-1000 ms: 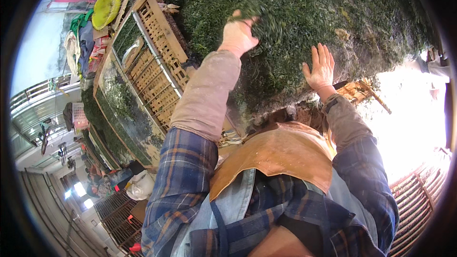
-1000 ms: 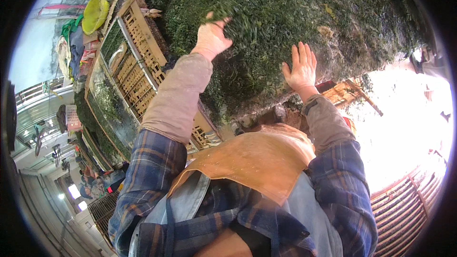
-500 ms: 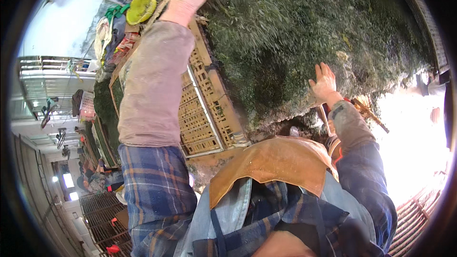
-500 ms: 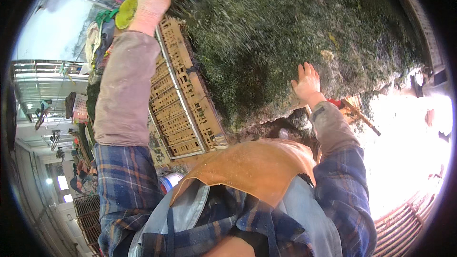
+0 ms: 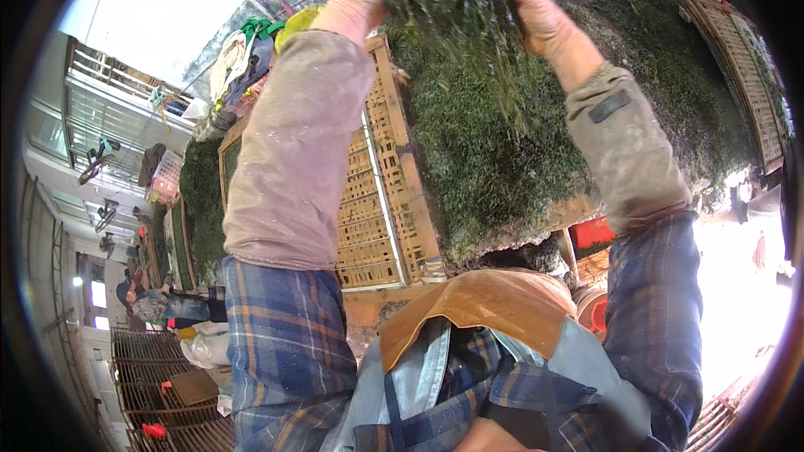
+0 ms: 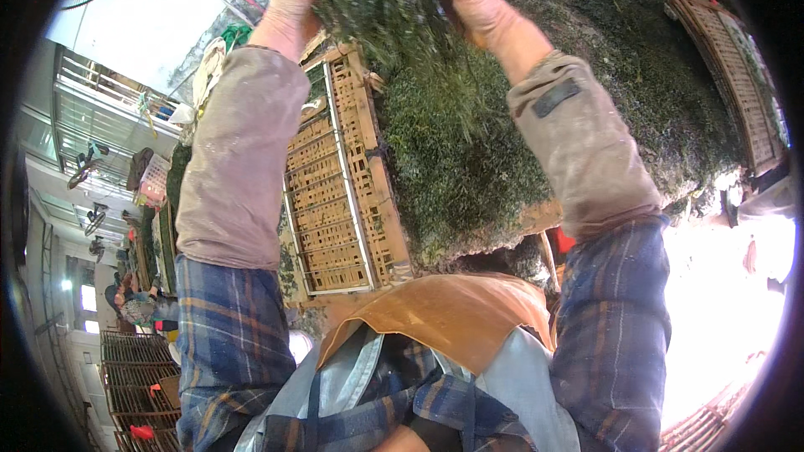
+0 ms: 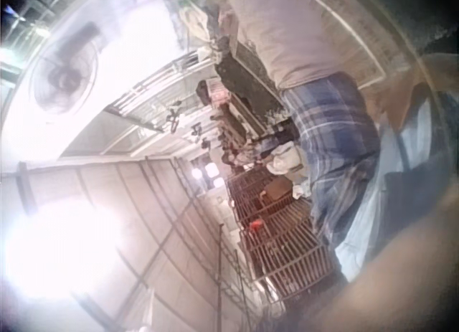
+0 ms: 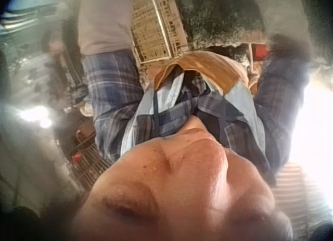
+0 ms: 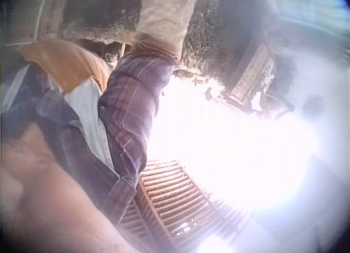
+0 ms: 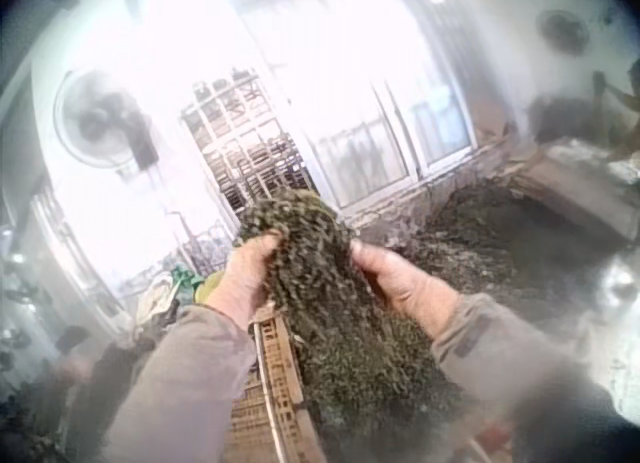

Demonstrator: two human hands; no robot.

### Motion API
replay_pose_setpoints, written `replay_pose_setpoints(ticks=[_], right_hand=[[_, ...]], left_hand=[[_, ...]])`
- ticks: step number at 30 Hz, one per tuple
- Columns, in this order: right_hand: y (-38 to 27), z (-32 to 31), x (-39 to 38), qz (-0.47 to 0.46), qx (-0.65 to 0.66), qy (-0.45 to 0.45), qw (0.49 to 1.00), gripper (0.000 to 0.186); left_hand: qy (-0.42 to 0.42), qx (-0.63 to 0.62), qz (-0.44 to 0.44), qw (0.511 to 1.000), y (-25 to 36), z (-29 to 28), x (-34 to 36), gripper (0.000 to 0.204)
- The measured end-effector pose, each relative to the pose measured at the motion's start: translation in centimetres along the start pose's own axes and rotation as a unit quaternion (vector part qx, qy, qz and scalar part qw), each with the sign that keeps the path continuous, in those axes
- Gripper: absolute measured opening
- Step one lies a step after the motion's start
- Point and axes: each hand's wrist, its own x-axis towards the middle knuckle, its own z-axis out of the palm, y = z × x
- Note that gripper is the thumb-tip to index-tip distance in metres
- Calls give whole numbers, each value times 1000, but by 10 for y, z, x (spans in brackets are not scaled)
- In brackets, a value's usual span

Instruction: The person repeatedly scoops dried green leaves from a large pile and spreads them evenly into a rectangular metal tray with a grid. The person uses both hands to distribute the leaves across the tray surface.

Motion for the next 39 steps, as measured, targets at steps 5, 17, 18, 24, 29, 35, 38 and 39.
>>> replay_pose_setpoints(ticks=[5, 17, 18, 24, 29, 35, 38, 39], right_hand=[[63, 68, -27, 87, 162, 7, 983, 33], [110, 53, 7, 227, 35, 117, 966, 28], [107, 45, 12, 183, 53, 116, 975, 28], [56, -3, 28, 137, -28, 190, 972, 25], [-48, -24, 37, -137, 17, 120, 983, 21], [-23, -99, 25, 2, -30, 346, 938, 13], [-47, -128, 4, -54, 73, 274, 957, 13], [-53, -134, -3, -45, 81, 240, 966, 13]], left_hand=[[32, 96, 21, 995, -52, -23, -12, 33], [59, 479, -148, 863, -213, -121, -85, 73], [62, 553, -123, 822, -234, -122, -98, 69], [-295, 733, 176, 587, -346, -78, -167, 63], [-348, 708, 91, 608, -383, -39, -156, 95], [-212, 703, -39, 678, -394, -38, -85, 86], [-212, 695, -28, 687, -395, -45, -61, 63], [-236, 667, -32, 706, -392, -47, -55, 57]])
